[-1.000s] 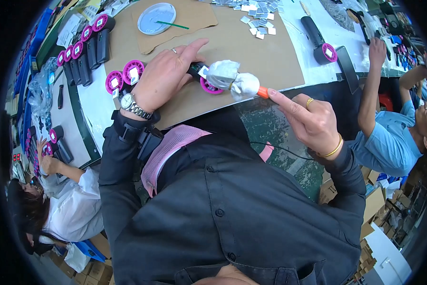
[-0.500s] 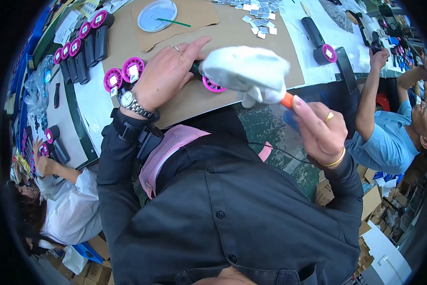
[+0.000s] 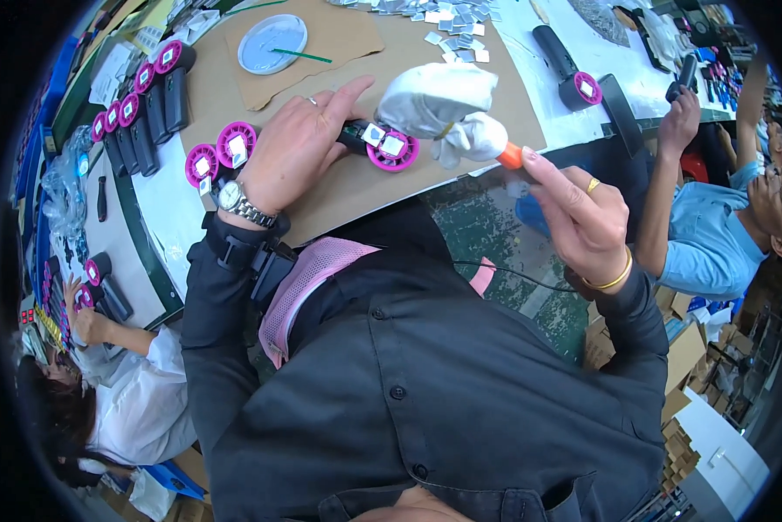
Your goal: Assemble small electronic components by applying adhesive and fitting housings together at a production workstation.
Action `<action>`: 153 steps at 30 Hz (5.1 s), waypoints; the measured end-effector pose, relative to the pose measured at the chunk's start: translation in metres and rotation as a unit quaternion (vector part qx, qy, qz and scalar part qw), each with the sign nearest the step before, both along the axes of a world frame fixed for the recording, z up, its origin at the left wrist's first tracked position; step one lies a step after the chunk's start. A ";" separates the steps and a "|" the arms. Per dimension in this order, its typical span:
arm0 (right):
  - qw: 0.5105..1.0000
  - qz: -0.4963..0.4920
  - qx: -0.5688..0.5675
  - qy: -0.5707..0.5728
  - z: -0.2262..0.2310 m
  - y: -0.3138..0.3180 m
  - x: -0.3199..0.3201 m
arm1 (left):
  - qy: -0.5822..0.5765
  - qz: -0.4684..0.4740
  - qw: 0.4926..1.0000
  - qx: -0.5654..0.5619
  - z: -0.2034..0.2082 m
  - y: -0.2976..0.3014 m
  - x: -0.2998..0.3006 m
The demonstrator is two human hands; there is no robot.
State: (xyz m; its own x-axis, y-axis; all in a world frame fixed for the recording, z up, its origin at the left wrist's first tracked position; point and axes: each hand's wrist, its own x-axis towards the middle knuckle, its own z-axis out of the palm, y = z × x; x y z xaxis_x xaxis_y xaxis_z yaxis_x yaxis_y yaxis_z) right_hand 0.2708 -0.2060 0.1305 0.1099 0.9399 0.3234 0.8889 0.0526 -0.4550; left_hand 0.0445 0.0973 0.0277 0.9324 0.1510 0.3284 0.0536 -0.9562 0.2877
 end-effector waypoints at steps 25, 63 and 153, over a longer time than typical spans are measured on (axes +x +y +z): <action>0.955 -0.141 -0.050 0.255 -0.021 -0.006 0.002 | 0.007 -0.005 1.000 -0.013 0.001 0.002 0.001; 0.990 0.067 0.124 0.027 -0.073 0.138 -0.049 | -0.055 0.263 0.922 -0.279 0.032 -0.054 -0.028; 0.973 0.162 0.068 -0.147 -0.078 0.268 -0.137 | -0.080 0.259 0.958 -0.097 0.009 0.025 -0.129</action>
State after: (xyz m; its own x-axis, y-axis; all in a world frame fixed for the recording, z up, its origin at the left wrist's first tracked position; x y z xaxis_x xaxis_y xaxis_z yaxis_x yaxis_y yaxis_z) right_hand 0.1336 0.0622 0.0529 -0.3011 0.8562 0.4199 0.9066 0.3935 -0.1522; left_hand -0.0843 0.1227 0.0369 0.6561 0.6518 0.3804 0.4455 -0.7414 0.5018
